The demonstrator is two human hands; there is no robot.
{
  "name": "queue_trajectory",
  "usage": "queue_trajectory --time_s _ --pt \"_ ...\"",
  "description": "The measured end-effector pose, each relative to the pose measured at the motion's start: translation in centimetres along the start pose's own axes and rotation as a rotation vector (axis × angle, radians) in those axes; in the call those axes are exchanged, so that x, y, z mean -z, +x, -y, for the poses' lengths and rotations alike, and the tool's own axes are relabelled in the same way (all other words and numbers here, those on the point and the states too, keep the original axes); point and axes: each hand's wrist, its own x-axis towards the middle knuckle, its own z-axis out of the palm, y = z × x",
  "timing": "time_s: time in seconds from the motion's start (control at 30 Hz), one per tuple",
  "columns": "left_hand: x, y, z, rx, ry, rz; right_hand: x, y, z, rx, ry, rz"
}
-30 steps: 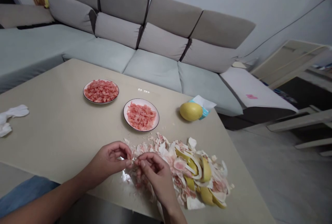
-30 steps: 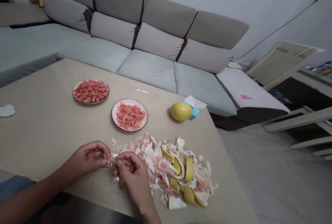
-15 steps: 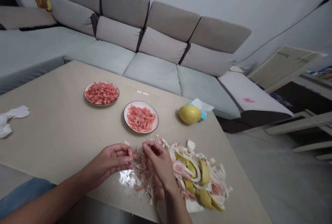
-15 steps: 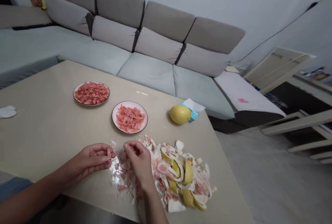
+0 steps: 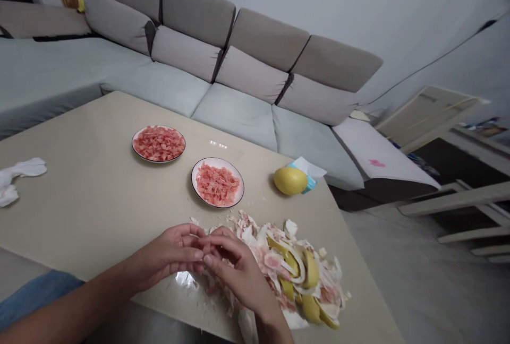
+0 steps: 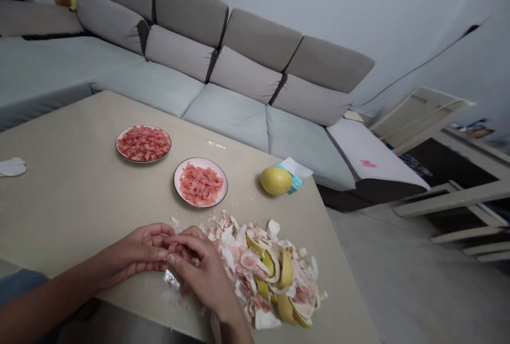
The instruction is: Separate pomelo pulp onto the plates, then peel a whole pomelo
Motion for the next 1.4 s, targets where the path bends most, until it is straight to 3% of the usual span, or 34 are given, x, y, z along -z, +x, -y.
queue_trajectory --time_s 0.1,0.2,0.4,0.53,0.63,0.93,1.03,1.13,1.27,1.4 --pt "0.0 -0.1 0.0 -0.005 0.031 -0.013 -0.5 -0.7 -0.6 -0.021 0.022 -0.101" --pt "-0.2 -0.1 -0.1 -0.057 0.208 -0.063 -1.2 -1.1 -1.3 -0.006 -0.049 -0.286" --pt "-0.8 -0.3 0.0 -0.218 0.822 -0.172 -2.7 -1.7 -2.4 0.317 -0.379 -0.487" --pt "-1.0 -0.6 0.1 -0.35 1.138 -0.222 -3.3 -2.0 -2.4 0.44 -0.496 -0.516" --pt "-0.9 -0.7 0.2 -0.411 1.276 -0.211 -3.6 -2.1 -2.2 0.451 -0.522 -0.496" --pt "-0.5 -0.5 0.4 -0.496 1.28 -0.202 -3.9 -2.1 -2.2 0.442 -0.47 -0.474" --pt "-0.5 -0.4 0.8 -0.488 1.245 -0.208 -3.9 -2.2 -2.1 0.378 -0.411 -0.448" --pt "-0.5 -0.4 1.0 -0.492 1.215 -0.206 -3.8 -2.2 -1.7 0.181 -0.242 -0.408" --pt "-0.6 -0.4 0.9 -0.479 1.142 -0.176 -3.6 -1.8 -1.7 -0.167 0.224 -0.322" --pt "-0.5 -0.6 0.8 -0.4 0.964 -0.121 -3.7 -1.4 -2.4 -0.292 0.662 -0.244"
